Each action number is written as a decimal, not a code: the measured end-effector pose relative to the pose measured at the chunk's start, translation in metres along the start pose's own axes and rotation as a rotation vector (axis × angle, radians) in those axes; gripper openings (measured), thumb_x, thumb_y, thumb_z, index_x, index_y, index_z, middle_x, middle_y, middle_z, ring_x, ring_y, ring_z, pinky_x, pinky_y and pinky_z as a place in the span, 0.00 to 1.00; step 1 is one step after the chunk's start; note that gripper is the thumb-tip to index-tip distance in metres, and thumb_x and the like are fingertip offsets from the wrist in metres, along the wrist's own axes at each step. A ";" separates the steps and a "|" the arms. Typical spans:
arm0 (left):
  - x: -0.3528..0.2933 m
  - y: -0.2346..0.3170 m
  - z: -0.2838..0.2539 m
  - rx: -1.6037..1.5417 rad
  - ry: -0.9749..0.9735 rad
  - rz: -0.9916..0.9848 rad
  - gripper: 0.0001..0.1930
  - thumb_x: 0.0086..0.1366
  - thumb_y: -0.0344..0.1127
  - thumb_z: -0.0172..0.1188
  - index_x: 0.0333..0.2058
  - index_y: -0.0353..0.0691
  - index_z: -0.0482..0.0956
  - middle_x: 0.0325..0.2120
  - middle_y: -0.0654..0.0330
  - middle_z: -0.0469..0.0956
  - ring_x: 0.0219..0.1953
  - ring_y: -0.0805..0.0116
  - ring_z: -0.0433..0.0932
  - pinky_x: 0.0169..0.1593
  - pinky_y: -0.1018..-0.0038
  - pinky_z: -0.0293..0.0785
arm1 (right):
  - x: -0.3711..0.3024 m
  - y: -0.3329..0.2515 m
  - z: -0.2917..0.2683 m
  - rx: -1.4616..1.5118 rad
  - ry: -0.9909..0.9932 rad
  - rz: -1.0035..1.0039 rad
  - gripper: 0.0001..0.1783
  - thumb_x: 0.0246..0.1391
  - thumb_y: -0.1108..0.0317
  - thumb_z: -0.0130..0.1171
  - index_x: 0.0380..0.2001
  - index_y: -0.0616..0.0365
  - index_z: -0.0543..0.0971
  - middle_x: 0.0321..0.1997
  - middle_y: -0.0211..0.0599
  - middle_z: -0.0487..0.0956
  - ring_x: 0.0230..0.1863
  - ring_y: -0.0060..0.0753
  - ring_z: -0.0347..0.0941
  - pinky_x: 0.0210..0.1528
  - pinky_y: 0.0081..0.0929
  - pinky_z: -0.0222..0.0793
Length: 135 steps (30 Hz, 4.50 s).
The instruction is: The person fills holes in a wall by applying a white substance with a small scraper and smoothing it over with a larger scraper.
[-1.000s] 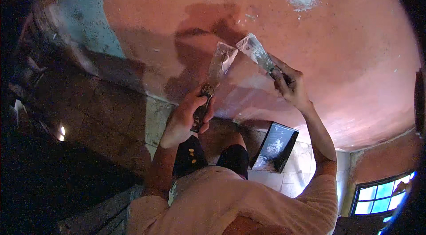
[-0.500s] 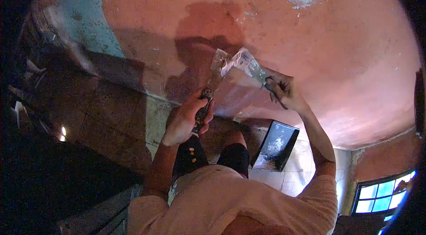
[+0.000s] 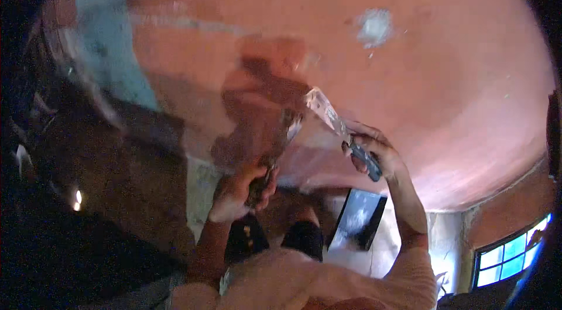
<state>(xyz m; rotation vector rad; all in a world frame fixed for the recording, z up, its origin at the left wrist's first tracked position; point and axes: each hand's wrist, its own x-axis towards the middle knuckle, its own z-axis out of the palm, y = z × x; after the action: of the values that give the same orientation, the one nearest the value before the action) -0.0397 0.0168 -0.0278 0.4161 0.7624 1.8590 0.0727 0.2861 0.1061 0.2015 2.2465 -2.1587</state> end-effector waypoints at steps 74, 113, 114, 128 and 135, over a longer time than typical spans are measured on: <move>0.009 -0.003 0.016 0.123 -0.024 0.091 0.14 0.62 0.44 0.49 0.38 0.38 0.70 0.20 0.62 0.69 0.19 0.73 0.67 0.18 0.76 0.65 | 0.091 -0.191 -0.030 -1.710 0.798 -1.327 0.34 0.47 0.74 0.58 0.57 0.29 0.69 0.45 0.34 0.74 0.35 0.42 0.76 0.32 0.36 0.75; 0.012 -0.004 0.011 0.083 0.042 0.016 0.15 0.61 0.44 0.51 0.40 0.41 0.68 0.23 0.62 0.68 0.21 0.74 0.69 0.18 0.76 0.67 | 0.091 -0.194 -0.030 -1.827 0.889 -1.264 0.37 0.43 0.78 0.60 0.57 0.32 0.71 0.47 0.30 0.71 0.37 0.36 0.76 0.33 0.32 0.77; 0.014 -0.005 0.008 0.086 0.018 0.023 0.15 0.61 0.44 0.51 0.41 0.40 0.68 0.23 0.61 0.68 0.21 0.74 0.69 0.19 0.76 0.67 | 0.091 -0.195 -0.030 -1.878 0.923 -1.247 0.36 0.44 0.77 0.60 0.56 0.29 0.71 0.48 0.29 0.71 0.38 0.36 0.76 0.33 0.32 0.77; 0.021 -0.014 0.002 0.050 -0.043 0.030 0.16 0.61 0.44 0.51 0.40 0.38 0.69 0.22 0.60 0.69 0.21 0.73 0.69 0.18 0.75 0.67 | 0.100 -0.194 -0.033 -1.877 0.972 -1.287 0.30 0.51 0.70 0.57 0.56 0.23 0.70 0.47 0.31 0.70 0.41 0.39 0.75 0.34 0.33 0.77; 0.019 -0.012 0.008 0.068 0.013 0.050 0.14 0.61 0.43 0.51 0.40 0.40 0.68 0.22 0.61 0.70 0.20 0.73 0.69 0.19 0.75 0.67 | 0.098 -0.188 -0.038 -1.836 0.973 -1.189 0.29 0.51 0.67 0.58 0.56 0.26 0.70 0.42 0.33 0.73 0.39 0.41 0.75 0.32 0.36 0.75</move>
<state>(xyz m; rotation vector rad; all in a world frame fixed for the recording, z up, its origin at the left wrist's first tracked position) -0.0341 0.0400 -0.0312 0.4702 0.8331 1.8878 -0.0412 0.3245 0.2840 -0.2784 4.0309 1.4349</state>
